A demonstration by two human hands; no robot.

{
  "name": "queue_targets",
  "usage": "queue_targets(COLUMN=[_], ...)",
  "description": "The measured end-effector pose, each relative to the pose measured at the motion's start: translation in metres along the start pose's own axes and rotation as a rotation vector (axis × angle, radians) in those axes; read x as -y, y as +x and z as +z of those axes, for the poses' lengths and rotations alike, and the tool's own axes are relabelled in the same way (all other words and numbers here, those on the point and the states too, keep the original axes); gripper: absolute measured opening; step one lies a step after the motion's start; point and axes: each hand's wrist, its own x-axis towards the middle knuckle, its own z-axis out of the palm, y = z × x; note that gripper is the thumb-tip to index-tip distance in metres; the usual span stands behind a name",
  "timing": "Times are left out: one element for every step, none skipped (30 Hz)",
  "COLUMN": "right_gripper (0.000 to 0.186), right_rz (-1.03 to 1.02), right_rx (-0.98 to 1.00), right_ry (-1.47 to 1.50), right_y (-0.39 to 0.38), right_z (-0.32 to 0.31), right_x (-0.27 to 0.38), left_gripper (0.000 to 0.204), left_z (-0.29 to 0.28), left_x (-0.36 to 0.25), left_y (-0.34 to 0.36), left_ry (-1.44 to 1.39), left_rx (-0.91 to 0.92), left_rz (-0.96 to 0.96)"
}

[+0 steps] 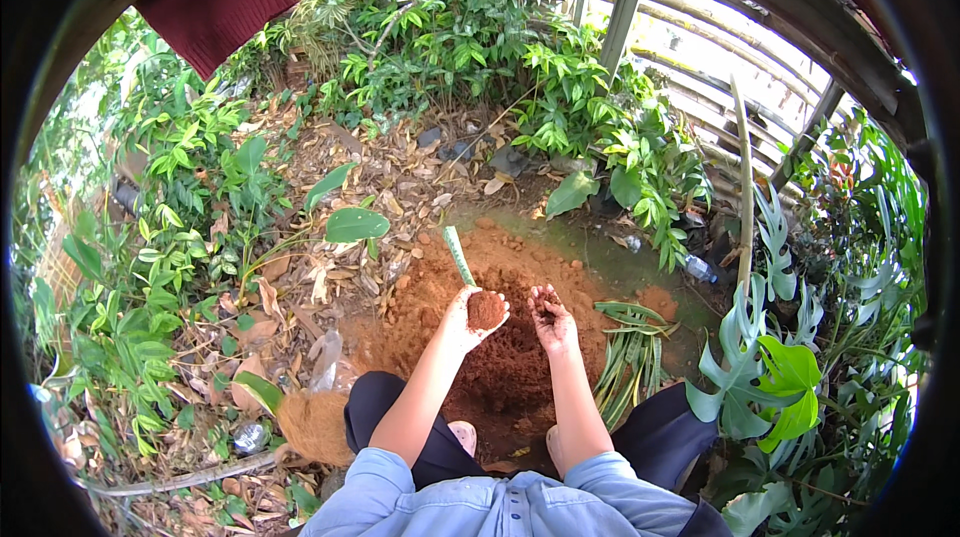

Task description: The person sits on the ground and repeatedly wraps a green plant stem with brown fibrous material by hand. They gather handfuls of the material, roll it around the stem, and pack it tightly to form a continuous wrapped section.

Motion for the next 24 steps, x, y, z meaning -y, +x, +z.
queue_targets(right_gripper=[0.035, 0.038, 0.041, 0.044, 0.047, 0.055, 0.056, 0.056, 0.056, 0.057, 0.058, 0.059, 0.058, 0.058, 0.058, 0.055, 0.052, 0.048, 0.044, 0.04, 0.036, 0.034, 0.032, 0.03], right_rz=[0.027, 0.06, 0.074, 0.094, 0.111, 0.104, 0.081, 0.048, 0.008, -0.004, -0.024, -0.051, -0.036, -0.028, -0.045, -0.019, -0.018, -0.013, 0.027, 0.07, 0.107, 0.126, 0.138, 0.141], right_rx=[-0.029, -0.051, -0.056, -0.052, -0.038, -0.038, -0.03, -0.011, -0.033, -0.005, -0.017, -0.054, -0.032, -0.035, -0.083, -0.042, -0.046, -0.035, 0.003, 0.057, 0.073, 0.102, 0.094, 0.086], right_ry=[0.043, 0.091, 0.149, 0.211, 0.277, 0.296, 0.283, 0.272, 0.26, 0.205, 0.151, 0.092, 0.033, -0.032, -0.13, -0.087, -0.078, -0.063, -0.03, 0.008, 0.041, 0.05, 0.054, 0.063], right_y=[-0.002, -0.004, -0.006, -0.007, -0.008, -0.007, -0.006, -0.004, -0.002, 0.0, 0.001, 0.003, 0.004, 0.005, 0.005, 0.005, 0.004, 0.002, 0.0, -0.002, -0.004, -0.005, -0.006, -0.006], right_z=[0.004, 0.007, 0.009, 0.011, 0.012, 0.013, 0.012, 0.011, 0.01, 0.008, 0.006, 0.005, 0.005, 0.005, 0.006, 0.007, 0.008, 0.01, 0.011, 0.012, 0.013, 0.014, 0.014, 0.015], right_x=[0.002, 0.004, 0.006, 0.008, 0.009, 0.008, 0.006, 0.003, 0.0, -0.002, -0.004, -0.005, -0.006, -0.007, -0.007, -0.007, -0.008, -0.009, -0.008, -0.007, -0.007, -0.007, -0.008, -0.009], left_gripper=[0.025, 0.024, 0.026, 0.027, 0.028, 0.029, 0.029, 0.03, 0.03, 0.03, 0.031, 0.03, 0.03, 0.029, 0.029, 0.028, 0.028, 0.027, 0.026, 0.026, 0.025, 0.024, 0.024, 0.023], left_z=[0.0, -0.001, -0.002, -0.002, -0.003, -0.004, -0.005, -0.005, -0.005, -0.004, -0.003, -0.002, -0.001, 0.0, 0.001, 0.003, 0.004, 0.005, 0.007, 0.008, 0.009, 0.009, 0.01, 0.01], left_x=[0.0, -0.001, -0.001, -0.001, -0.002, -0.002, -0.002, -0.002, -0.002, -0.003, -0.003, -0.003, -0.004, -0.004, -0.005, -0.005, -0.006, -0.006, -0.007, -0.007, -0.007, -0.007, -0.008, -0.008], left_y=[0.001, 0.002, 0.003, 0.004, 0.005, 0.006, 0.007, 0.007, 0.008, 0.008, 0.007, 0.006, 0.005, 0.004, 0.003, 0.001, 0.0, -0.001, -0.002, -0.003, -0.003, -0.003, -0.003, -0.003], left_ry=[-0.005, -0.01, -0.019, -0.028, -0.032, -0.041, -0.046, -0.048, -0.052, -0.053, -0.054, -0.054, -0.053, -0.051, -0.052, -0.051, -0.048, -0.055, -0.06, -0.066, -0.064, -0.063, -0.062, -0.053], left_rx=[0.006, 0.01, 0.012, 0.015, -0.001, 0.011, 0.003, -0.031, -0.022, -0.037, -0.056, -0.055, -0.057, -0.068, -0.052, -0.044, -0.058, -0.045, -0.054, -0.068, -0.05, -0.037, -0.023, -0.009], left_rz=[0.0, -0.002, -0.002, -0.002, 0.006, 0.006, 0.013, 0.025, 0.02, 0.022, 0.029, 0.024, 0.025, 0.03, 0.027, 0.028, 0.033, 0.026, 0.023, 0.026, 0.021, 0.023, 0.024, 0.03])
